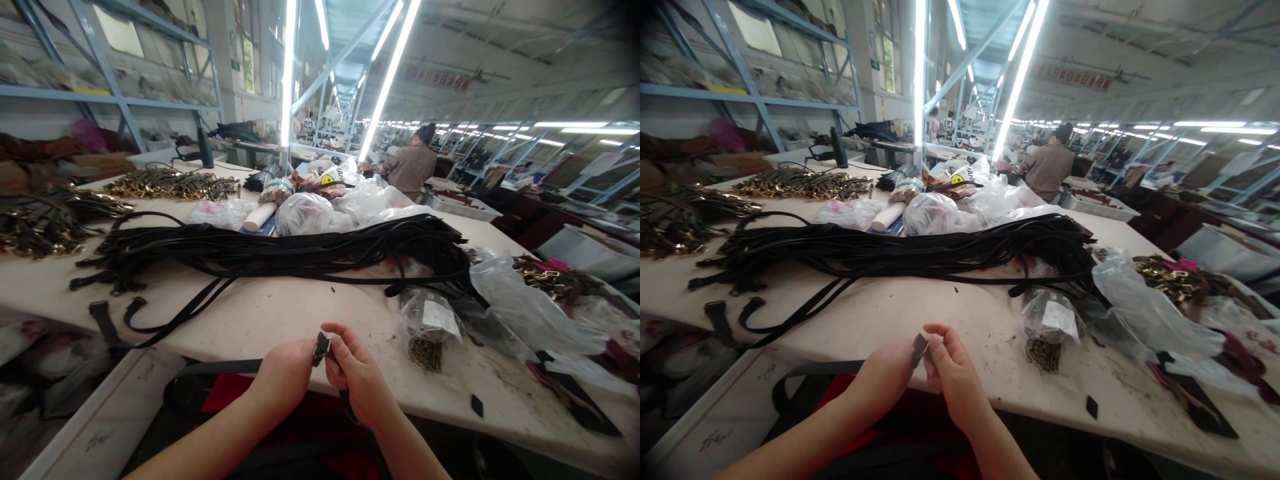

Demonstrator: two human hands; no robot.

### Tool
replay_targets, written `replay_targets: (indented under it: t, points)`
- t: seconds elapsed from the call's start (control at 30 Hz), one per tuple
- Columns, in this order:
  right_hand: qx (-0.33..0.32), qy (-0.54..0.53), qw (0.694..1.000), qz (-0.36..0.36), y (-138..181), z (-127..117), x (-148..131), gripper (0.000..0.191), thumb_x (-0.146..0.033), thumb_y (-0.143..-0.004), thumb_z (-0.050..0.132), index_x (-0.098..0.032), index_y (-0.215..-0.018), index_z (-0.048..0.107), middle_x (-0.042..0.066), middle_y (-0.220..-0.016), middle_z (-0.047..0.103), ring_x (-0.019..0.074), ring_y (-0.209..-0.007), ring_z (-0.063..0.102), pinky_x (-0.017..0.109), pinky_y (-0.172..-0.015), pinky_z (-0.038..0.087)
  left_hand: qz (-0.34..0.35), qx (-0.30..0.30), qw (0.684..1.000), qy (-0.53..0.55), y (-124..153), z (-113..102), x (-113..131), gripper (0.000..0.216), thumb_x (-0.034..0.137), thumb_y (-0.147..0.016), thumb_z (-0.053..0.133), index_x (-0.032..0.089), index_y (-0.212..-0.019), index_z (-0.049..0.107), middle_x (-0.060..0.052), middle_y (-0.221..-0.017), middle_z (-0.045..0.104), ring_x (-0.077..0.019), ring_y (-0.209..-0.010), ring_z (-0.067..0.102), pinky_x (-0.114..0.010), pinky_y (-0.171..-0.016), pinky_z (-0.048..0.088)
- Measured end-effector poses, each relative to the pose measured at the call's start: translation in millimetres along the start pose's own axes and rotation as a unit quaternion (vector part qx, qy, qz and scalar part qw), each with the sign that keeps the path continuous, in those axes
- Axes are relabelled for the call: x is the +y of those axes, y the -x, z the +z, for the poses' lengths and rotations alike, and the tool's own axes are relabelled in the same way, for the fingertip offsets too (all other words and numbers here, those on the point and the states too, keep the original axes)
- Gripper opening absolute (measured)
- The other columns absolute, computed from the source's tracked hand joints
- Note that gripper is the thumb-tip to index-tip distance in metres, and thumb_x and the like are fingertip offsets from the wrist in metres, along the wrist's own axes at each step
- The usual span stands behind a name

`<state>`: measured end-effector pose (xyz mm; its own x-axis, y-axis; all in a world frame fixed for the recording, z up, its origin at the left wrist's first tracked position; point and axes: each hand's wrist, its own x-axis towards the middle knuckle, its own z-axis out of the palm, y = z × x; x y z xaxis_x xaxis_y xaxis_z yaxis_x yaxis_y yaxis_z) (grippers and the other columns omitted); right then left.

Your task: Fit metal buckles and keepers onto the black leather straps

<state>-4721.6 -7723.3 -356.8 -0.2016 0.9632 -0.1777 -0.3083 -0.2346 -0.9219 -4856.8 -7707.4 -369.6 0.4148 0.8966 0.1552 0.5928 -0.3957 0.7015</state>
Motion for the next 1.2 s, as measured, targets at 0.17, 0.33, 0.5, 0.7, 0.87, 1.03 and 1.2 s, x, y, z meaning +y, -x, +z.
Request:
replay_targets:
  t: [0.17,0.33,0.5,0.7,0.87,1.03,1.2]
  points:
    - [0.002,0.065,0.997,-0.029,-2,-10,-2,0.038,-0.051,-0.077,0.057,-0.015,-0.092,0.057,-0.005,-0.053,0.037,0.0063,-0.048,0.029,0.021,-0.045,0.021,0.004,-0.007,1.000,-0.004,5,-11,-1,0.022,0.031,-0.085,0.046,0.021,-0.096,0.062,-0.009,-0.092,0.065,-0.0258,-0.084,0.057,-0.034,-0.074,0.037]
    - [-0.045,0.084,0.994,-0.056,3,-13,-11,0.018,-0.038,-0.079,0.060,-0.020,-0.082,0.059,-0.001,-0.074,0.049,0.0093,-0.063,0.041,0.023,-0.061,0.034,-0.104,-0.010,0.965,0.240,10,-42,11,0.028,0.043,-0.080,0.051,0.017,-0.075,0.058,-0.002,-0.068,0.055,-0.0157,-0.065,0.049,-0.026,-0.062,0.037]
    - [-0.086,0.187,0.967,-0.147,4,-4,-10,0.014,-0.034,-0.082,0.055,-0.022,-0.079,0.062,0.002,-0.087,0.046,0.0146,-0.082,0.046,0.028,-0.075,0.038,-0.250,-0.135,0.759,0.585,10,-33,9,0.028,0.036,-0.068,0.070,0.015,-0.073,0.052,0.004,-0.059,0.049,-0.0069,-0.053,0.043,-0.018,-0.052,0.033]
    - [-0.078,0.201,0.959,-0.182,10,1,-16,0.015,-0.032,-0.085,0.052,-0.023,-0.078,0.062,0.003,-0.089,0.048,0.0157,-0.084,0.048,0.029,-0.076,0.040,-0.261,-0.138,0.719,0.630,11,-16,5,0.024,0.027,-0.066,0.071,0.013,-0.079,0.056,0.003,-0.062,0.051,-0.0066,-0.055,0.047,-0.019,-0.055,0.037]
    - [-0.101,0.148,0.956,-0.232,33,9,-33,0.015,-0.026,-0.088,0.048,-0.027,-0.081,0.062,0.002,-0.078,0.051,0.0136,-0.069,0.050,0.027,-0.062,0.041,-0.271,-0.089,0.804,0.522,8,1,8,0.022,0.022,-0.061,0.070,0.015,-0.066,0.050,0.005,-0.053,0.049,-0.0083,-0.051,0.044,-0.021,-0.052,0.034]
    - [-0.041,0.461,0.853,-0.241,28,-1,-31,0.017,-0.025,-0.088,0.045,-0.024,-0.085,0.062,0.003,-0.072,0.056,0.0153,-0.064,0.050,0.028,-0.058,0.038,-0.281,-0.041,0.799,0.530,11,10,8,0.025,0.023,-0.063,0.068,0.016,-0.066,0.044,0.006,-0.054,0.048,-0.0082,-0.052,0.044,-0.021,-0.053,0.034]
    - [0.012,0.670,0.718,-0.190,16,-12,-14,0.019,-0.020,-0.086,0.043,-0.022,-0.092,0.061,0.006,-0.080,0.062,0.0197,-0.071,0.056,0.030,-0.063,0.037,-0.286,-0.042,0.756,0.587,13,11,5,0.024,0.024,-0.066,0.067,0.015,-0.069,0.045,0.005,-0.061,0.049,-0.0086,-0.058,0.049,-0.022,-0.060,0.038]
